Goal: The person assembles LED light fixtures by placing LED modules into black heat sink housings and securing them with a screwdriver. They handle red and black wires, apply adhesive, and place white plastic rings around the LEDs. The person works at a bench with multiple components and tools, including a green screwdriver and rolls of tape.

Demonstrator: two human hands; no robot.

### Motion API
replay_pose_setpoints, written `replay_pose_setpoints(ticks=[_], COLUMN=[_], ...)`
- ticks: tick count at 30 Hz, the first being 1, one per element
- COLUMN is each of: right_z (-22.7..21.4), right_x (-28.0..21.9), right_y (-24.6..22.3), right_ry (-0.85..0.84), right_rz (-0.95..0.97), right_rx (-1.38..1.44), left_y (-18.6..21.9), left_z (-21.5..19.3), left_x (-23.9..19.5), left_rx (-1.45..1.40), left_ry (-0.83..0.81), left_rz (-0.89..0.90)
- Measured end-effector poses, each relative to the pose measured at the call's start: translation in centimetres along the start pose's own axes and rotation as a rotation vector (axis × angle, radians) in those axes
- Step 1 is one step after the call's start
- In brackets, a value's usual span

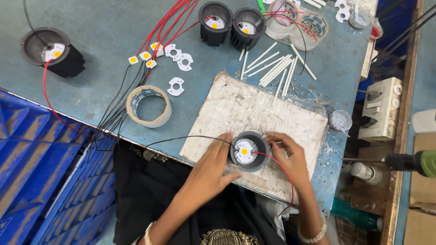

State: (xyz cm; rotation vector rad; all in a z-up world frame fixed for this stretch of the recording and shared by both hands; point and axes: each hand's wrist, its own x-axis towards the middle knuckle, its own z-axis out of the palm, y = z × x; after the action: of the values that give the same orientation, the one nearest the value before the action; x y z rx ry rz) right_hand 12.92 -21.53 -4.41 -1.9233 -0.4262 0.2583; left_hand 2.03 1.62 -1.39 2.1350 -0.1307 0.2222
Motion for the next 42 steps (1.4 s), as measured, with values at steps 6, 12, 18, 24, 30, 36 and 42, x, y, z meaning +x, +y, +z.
replay_pose_setpoints(ticks=[6, 12, 18, 24, 30, 36, 42], right_z=[1.2, 0.8, 0.8, 0.6, 0.6, 0.7, 0.7], right_x=[-1.8, -0.9, -1.1, -0.7, -0.8, -0.7, -0.7], right_y=[3.3, 2.9, 3.1, 2.4, 2.4, 2.3, 2.3], right_ry=[0.132, 0.100, 0.103, 0.085, 0.068, 0.075, 0.065], right_rz=[-0.049, -0.025, -0.031, -0.039, -0.023, -0.027, -0.026], right_rx=[-0.102, 0.050, 0.075, 0.018, 0.032, 0.003, -0.019], left_y=[5.0, 3.6, 3.1, 3.1, 2.9, 2.6, 2.2], left_z=[-4.5, -3.1, -0.8, 0.2, 0.5, 0.6, 0.7], left_x=[-0.6, 6.9, 8.7, 8.8, 8.7, 8.7, 8.5], left_rx=[0.041, 0.397, 0.604, 0.676, 0.689, 0.668, 0.645], left_ry=[-0.179, -0.119, -0.264, -0.262, -0.290, -0.274, -0.253], left_rz=[-0.329, 0.366, 0.475, 0.530, 0.536, 0.539, 0.535])
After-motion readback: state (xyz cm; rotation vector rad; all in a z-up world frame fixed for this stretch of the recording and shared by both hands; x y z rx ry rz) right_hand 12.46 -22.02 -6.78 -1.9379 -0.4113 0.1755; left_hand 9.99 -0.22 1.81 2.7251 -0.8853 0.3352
